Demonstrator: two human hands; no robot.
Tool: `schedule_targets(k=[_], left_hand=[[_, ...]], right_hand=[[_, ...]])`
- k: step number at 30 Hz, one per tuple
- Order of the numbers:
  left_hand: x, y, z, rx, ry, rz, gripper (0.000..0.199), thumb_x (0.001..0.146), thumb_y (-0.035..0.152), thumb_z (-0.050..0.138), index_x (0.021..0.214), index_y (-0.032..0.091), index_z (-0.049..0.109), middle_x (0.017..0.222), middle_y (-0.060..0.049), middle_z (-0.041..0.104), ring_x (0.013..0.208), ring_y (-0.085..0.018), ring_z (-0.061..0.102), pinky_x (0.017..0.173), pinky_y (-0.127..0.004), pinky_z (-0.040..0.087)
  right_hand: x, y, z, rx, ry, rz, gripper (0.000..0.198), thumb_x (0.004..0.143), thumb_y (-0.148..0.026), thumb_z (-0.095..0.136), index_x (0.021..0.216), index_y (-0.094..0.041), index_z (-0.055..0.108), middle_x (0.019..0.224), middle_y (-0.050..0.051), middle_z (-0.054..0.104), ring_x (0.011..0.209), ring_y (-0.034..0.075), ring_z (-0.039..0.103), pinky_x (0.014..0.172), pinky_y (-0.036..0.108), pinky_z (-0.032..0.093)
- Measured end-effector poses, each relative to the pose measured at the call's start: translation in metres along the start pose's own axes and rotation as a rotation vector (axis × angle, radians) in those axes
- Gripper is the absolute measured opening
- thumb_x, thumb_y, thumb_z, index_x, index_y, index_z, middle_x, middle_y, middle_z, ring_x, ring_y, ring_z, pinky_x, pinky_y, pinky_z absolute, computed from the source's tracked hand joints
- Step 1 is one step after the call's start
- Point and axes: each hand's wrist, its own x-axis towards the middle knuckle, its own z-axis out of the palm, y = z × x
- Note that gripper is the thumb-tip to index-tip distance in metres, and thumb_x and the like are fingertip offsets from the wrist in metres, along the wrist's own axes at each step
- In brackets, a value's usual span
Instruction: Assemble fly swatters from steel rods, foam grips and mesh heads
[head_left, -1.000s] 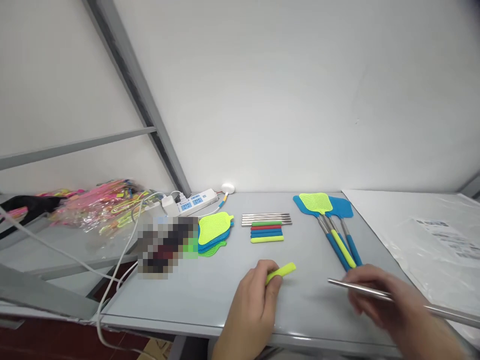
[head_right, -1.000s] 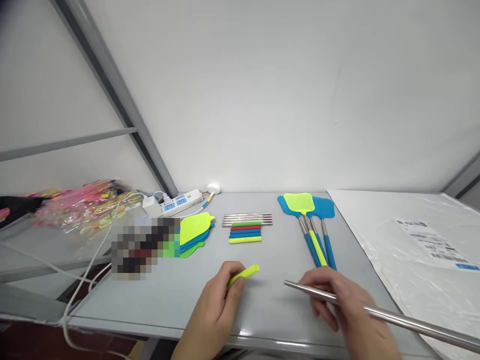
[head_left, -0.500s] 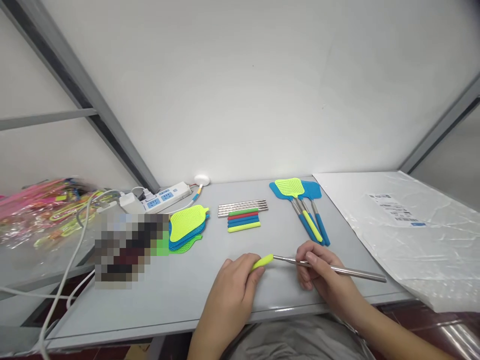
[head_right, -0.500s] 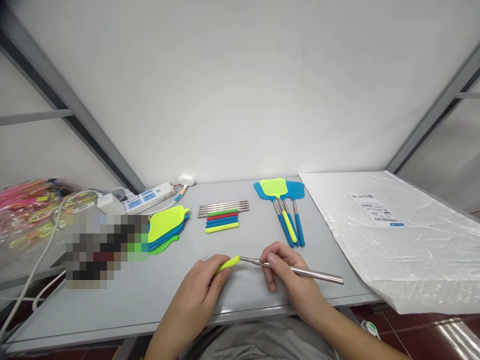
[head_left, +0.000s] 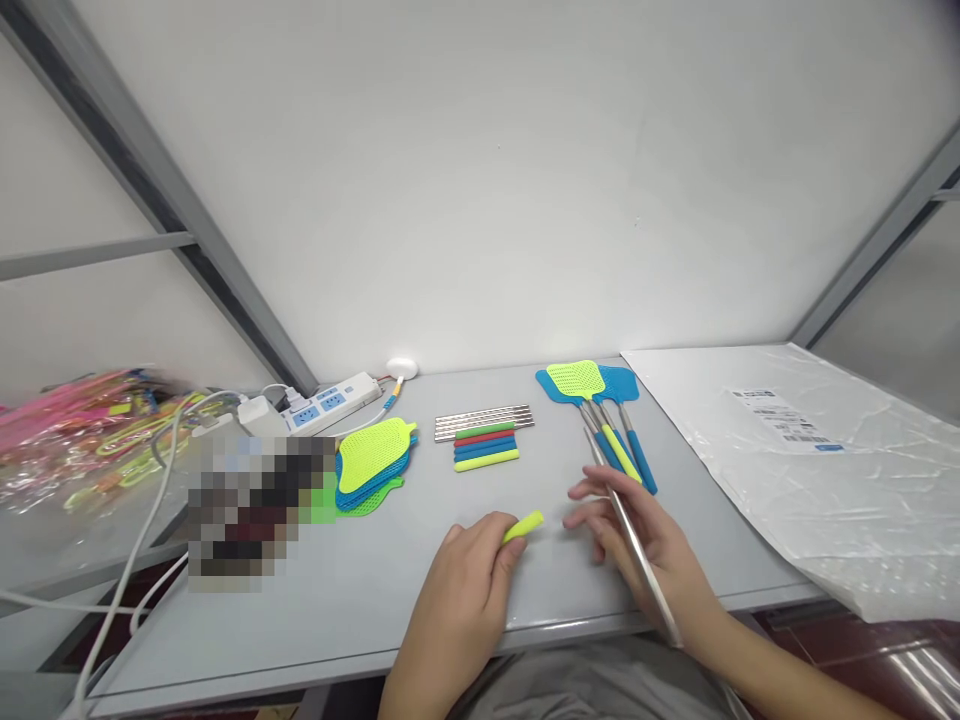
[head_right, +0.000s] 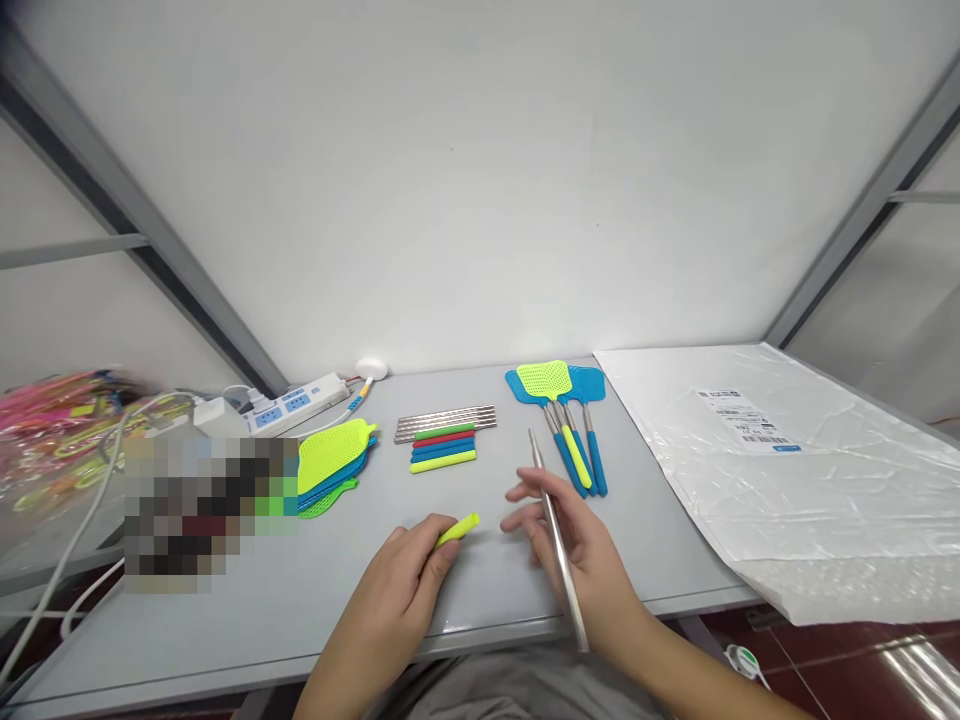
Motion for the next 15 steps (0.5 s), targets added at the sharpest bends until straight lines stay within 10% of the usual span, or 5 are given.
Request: schedule_targets(k=[7, 15], left_hand=[[0.0009, -0.0012, 0.0005, 0.002, 0.006, 0.0, 0.022, 0.103, 0.037, 0.034, 0.103, 0.028, 0.054, 0.093, 0.002, 0.065, 0.083, -0.021, 0.053, 0.078, -0.033, 0.037], [0.0033, 0.0041, -0.0026, 0.034, -0.085, 0.012, 0.029, 0.103, 0.042, 0.033, 0.095, 0.027, 0.056, 0.084, 0.002, 0.064, 0.074, -0.019, 0.053, 0.076, -0.034, 0.035]], right_hand=[[0.0013, -0.0081, 0.002, 0.055, 0.017, -0.009, 0.053, 0.097, -0.031, 0.052, 0.145, -0.046, 0.036, 0.158, 0.004, 0.03, 0.124, 0.029, 0.057, 0.08, 0.037, 0.056], [0.009, -0.0054, 0.0025, 0.157, 0.242, 0.028, 0.039, 0.086, -0.031, 0.07, 0.121, -0.035, 0.052, 0.105, 0.001, 0.054, 0.089, 0.023, 0.072, 0.069, 0.038, 0.063]])
